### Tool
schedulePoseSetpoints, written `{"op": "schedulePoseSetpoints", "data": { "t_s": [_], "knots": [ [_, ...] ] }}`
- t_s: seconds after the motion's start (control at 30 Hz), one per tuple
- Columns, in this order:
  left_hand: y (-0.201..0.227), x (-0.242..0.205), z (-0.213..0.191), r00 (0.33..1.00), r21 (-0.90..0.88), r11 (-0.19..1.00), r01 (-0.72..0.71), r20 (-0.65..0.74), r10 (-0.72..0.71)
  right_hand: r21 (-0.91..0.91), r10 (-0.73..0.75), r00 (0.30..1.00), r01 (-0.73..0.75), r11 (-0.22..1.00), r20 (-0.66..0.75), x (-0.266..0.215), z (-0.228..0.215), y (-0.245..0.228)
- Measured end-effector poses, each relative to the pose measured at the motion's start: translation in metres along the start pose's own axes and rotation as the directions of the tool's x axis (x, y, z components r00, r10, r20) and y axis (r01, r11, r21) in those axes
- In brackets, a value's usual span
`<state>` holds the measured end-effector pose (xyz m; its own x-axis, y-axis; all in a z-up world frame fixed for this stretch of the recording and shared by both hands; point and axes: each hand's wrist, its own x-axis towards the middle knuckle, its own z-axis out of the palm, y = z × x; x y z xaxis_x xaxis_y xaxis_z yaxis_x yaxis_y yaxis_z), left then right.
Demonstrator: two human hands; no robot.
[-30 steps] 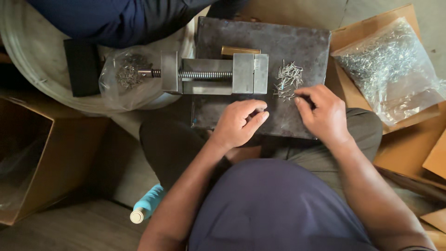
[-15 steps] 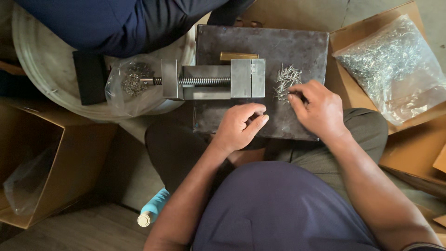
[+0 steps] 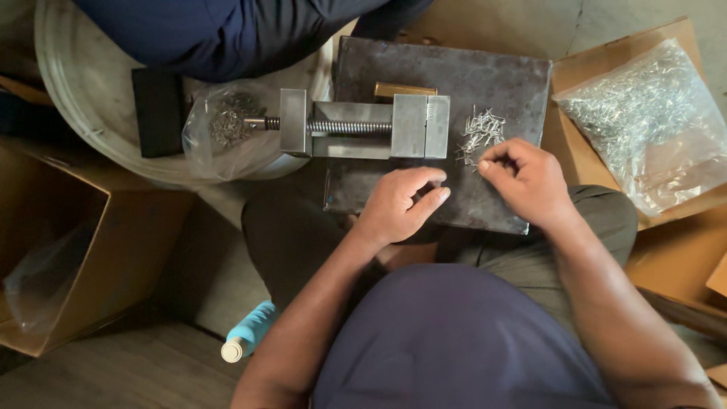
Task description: The person sits on the floor and sorts small metal fasteners by hand. They pick up individual fasteners from a pile on a metal plate, separate them, and place them into a plastic bag. Another person is visible in the background packing items into a cardboard box.
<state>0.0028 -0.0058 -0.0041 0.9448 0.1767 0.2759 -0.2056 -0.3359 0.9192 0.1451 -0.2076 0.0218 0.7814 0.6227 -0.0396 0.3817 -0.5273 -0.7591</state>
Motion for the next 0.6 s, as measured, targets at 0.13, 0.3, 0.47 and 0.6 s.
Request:
{"op": "schedulePoseSetpoints", "data": {
  "t_s": [0.13, 0.3, 0.47, 0.6],
  "knots": [
    [0.003, 0.001, -0.001, 1.000, -0.026, 0.999, 0.025, 0.012, -0.024, 0.224, 0.157, 0.972, -0.196, 0.955, 0.177, -0.003, 0.002, 0.007],
    [0.008, 0.003, -0.001, 0.998, 0.048, 0.999, -0.002, 0.057, -0.001, 0.489, 0.291, 0.855, -0.490, 0.721, 0.429, -0.004, 0.010, 0.010],
    [0.005, 0.004, 0.002, 0.994, 0.135, 0.987, -0.090, 0.072, 0.081, 0.684, 0.217, 0.819, -0.566, 0.460, 0.532, -0.009, 0.024, 0.012],
    [0.002, 0.003, 0.003, 0.991, 0.113, 0.985, -0.133, 0.049, 0.128, 0.762, 0.178, 0.836, -0.547, 0.346, 0.519, -0.011, 0.032, 0.007]
  ]
}}
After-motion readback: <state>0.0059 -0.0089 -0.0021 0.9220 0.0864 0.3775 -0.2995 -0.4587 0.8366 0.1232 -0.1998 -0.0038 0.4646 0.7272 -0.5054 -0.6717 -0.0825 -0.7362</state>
